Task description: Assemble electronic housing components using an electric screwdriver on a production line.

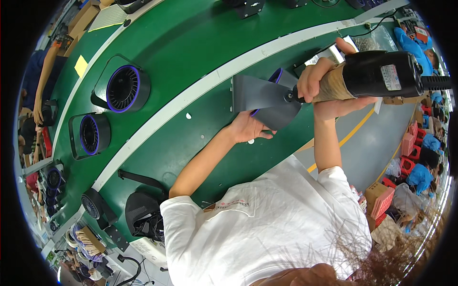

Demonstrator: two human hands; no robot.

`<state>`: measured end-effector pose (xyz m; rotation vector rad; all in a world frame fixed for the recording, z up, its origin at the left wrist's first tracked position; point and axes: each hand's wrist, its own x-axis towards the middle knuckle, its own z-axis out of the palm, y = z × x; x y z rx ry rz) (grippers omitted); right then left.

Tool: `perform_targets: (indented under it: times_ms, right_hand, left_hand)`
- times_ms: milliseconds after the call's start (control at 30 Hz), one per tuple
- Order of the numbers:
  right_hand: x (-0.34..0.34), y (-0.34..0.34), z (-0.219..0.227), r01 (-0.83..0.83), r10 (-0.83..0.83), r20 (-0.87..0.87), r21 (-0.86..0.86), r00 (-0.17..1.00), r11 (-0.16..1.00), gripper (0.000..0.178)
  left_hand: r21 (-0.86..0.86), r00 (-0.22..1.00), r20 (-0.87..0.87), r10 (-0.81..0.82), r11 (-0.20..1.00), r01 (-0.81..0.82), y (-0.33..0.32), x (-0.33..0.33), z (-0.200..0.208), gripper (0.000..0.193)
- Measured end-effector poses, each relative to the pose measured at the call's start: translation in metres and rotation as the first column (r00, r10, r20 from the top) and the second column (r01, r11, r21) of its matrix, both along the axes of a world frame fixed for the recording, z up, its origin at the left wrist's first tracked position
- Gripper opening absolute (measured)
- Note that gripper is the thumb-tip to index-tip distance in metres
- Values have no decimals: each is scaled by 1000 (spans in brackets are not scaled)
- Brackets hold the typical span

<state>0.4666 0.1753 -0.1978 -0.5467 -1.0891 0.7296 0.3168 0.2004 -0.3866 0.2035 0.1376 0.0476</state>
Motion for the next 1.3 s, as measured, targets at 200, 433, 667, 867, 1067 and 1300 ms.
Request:
perform_targets:
  times_ms: [200, 433, 667, 867, 1067, 1300]
  right_hand:
    - [3, -3, -4, 16, -11, 188, -25, 982, 1000, 98]
    - [9, -3, -8, -46, 33, 126, 101, 992, 994, 94]
    - [54, -27, -14, 230, -249, -177, -121, 952, 966, 88]
    - [103, -41, -53, 461, -475, -104, -133, 874, 877, 62]
    - [106, -45, -63, 518, -518, 39, -136, 855, 845, 50]
    - [111, -55, -66, 549, -560, -97, -121, 823, 827, 52]
  left_hand:
    - [-40, 1000, 6, 14, 999, -14, -1, -3, 10, 63]
    - [-38, 967, -236, 99, 993, -111, 0, -6, 38, 58]
    - [877, 658, -295, 693, 470, -101, 98, -66, 95, 55]
    - [898, 537, -415, 734, 237, 371, 255, -156, 120, 42]
    - [684, 395, 280, 875, -470, 557, 336, -146, 156, 41]
    - [370, 618, 464, 635, -773, 515, 307, 26, 142, 60]
